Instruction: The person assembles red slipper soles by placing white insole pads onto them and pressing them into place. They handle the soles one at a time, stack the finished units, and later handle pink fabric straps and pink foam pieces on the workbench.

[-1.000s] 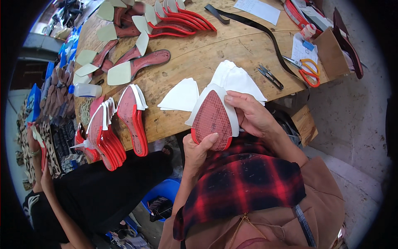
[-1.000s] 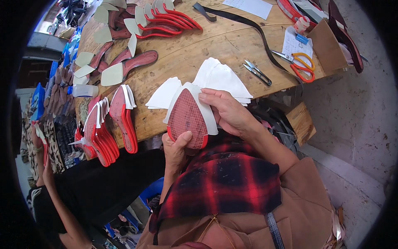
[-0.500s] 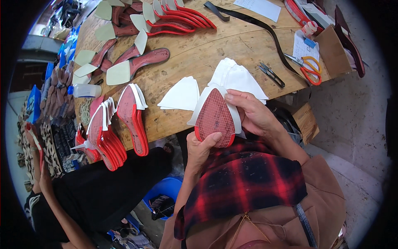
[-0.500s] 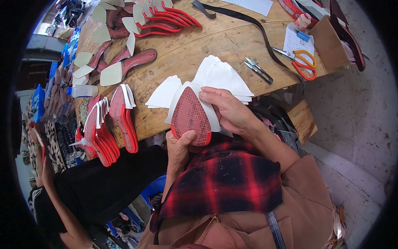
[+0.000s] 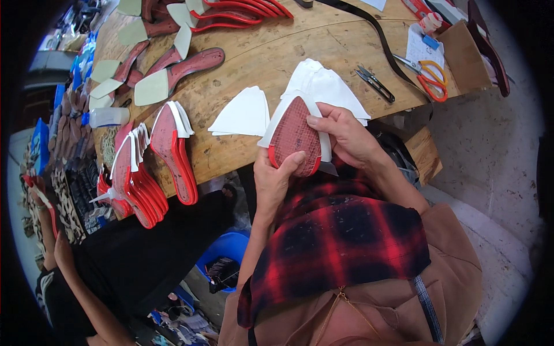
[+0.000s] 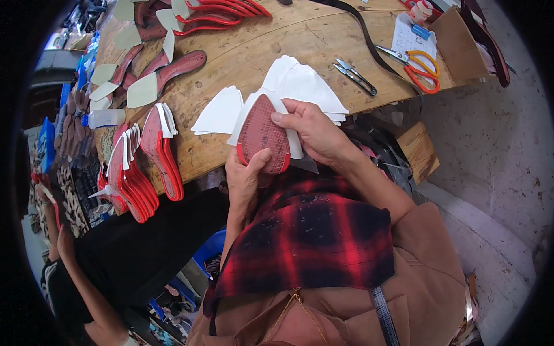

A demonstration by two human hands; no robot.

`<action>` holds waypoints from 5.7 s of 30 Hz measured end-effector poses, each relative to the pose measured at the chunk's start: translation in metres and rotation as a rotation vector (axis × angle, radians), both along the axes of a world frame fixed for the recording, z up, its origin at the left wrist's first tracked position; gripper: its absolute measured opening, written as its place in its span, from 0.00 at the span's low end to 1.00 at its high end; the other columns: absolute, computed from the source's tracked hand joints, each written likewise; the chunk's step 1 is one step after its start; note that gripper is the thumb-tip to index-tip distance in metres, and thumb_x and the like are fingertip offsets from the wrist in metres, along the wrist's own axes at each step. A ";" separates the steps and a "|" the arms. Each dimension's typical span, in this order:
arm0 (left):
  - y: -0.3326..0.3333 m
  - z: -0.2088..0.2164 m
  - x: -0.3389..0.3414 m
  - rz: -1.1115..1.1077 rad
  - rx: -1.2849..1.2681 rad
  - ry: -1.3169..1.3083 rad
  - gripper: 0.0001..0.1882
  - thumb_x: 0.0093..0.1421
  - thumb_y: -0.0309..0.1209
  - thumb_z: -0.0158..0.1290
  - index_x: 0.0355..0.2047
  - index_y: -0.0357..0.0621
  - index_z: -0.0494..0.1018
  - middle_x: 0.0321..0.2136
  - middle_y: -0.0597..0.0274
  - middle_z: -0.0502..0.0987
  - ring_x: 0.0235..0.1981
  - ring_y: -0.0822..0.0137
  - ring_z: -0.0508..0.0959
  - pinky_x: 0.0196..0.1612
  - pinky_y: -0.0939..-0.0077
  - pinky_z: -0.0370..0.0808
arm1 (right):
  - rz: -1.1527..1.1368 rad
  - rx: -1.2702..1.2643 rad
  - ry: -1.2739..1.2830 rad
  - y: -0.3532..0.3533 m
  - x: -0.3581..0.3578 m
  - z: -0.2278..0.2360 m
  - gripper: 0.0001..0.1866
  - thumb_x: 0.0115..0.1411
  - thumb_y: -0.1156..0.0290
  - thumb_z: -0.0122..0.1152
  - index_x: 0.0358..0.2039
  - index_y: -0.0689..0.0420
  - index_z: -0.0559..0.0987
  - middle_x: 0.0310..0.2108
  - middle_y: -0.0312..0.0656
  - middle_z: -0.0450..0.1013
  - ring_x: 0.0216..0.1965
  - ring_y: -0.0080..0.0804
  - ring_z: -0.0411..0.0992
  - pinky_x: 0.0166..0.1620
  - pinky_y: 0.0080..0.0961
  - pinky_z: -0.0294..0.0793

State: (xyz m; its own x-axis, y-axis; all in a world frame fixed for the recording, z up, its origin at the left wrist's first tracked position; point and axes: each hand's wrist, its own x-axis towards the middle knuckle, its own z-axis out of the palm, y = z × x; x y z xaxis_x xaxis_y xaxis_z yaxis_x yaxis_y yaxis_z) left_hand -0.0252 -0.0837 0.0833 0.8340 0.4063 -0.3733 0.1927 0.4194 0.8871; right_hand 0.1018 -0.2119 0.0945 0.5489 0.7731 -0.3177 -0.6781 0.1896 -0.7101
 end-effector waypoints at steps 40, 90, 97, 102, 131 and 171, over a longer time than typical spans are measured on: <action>0.074 -0.003 -0.014 0.142 1.480 -0.136 0.28 0.54 0.35 0.61 0.54 0.38 0.69 0.56 0.47 0.69 0.57 0.49 0.69 0.58 0.56 0.66 | -0.142 -0.198 -0.905 0.142 0.236 -0.066 0.24 0.61 0.69 0.61 0.57 0.60 0.71 0.42 0.43 0.78 0.41 0.24 0.75 0.47 0.23 0.73; -0.028 -0.011 0.042 -0.132 -0.304 -0.186 0.19 0.60 0.34 0.61 0.47 0.38 0.72 0.39 0.65 0.78 0.37 0.75 0.77 0.43 0.78 0.75 | -0.113 -0.688 -1.018 -0.045 0.069 -0.032 0.09 0.56 0.68 0.60 0.32 0.62 0.79 0.27 0.46 0.76 0.31 0.31 0.75 0.36 0.25 0.73; -0.017 -0.020 0.044 -0.238 -0.160 -0.085 0.18 0.61 0.34 0.60 0.47 0.36 0.72 0.39 0.66 0.78 0.35 0.77 0.77 0.40 0.78 0.76 | -0.570 -0.478 -1.315 -0.052 0.061 0.021 0.11 0.57 0.71 0.62 0.40 0.60 0.77 0.42 0.47 0.75 0.40 0.40 0.75 0.42 0.28 0.74; -0.016 0.007 0.030 -0.024 -0.124 -0.219 0.18 0.62 0.32 0.59 0.48 0.34 0.72 0.39 0.63 0.78 0.36 0.75 0.77 0.40 0.78 0.76 | -0.207 -0.490 -1.919 -0.035 0.005 0.040 0.14 0.57 0.74 0.61 0.45 0.60 0.76 0.50 0.52 0.72 0.54 0.40 0.71 0.56 0.28 0.68; 0.003 0.039 -0.030 -0.095 -0.074 0.020 0.15 0.58 0.27 0.58 0.43 0.30 0.75 0.36 0.55 0.81 0.32 0.69 0.81 0.38 0.74 0.78 | 0.101 0.135 0.161 -0.005 -0.001 0.030 0.18 0.70 0.65 0.48 0.52 0.65 0.71 0.48 0.43 0.74 0.48 0.27 0.74 0.53 0.28 0.75; 0.099 0.033 -0.073 0.500 1.174 0.272 0.23 0.49 0.36 0.68 0.36 0.34 0.71 0.27 0.61 0.69 0.28 0.64 0.70 0.33 0.69 0.70 | -0.177 -0.436 -0.993 -0.019 0.022 -0.005 0.19 0.65 0.62 0.57 0.51 0.60 0.74 0.36 0.42 0.77 0.39 0.32 0.75 0.44 0.26 0.73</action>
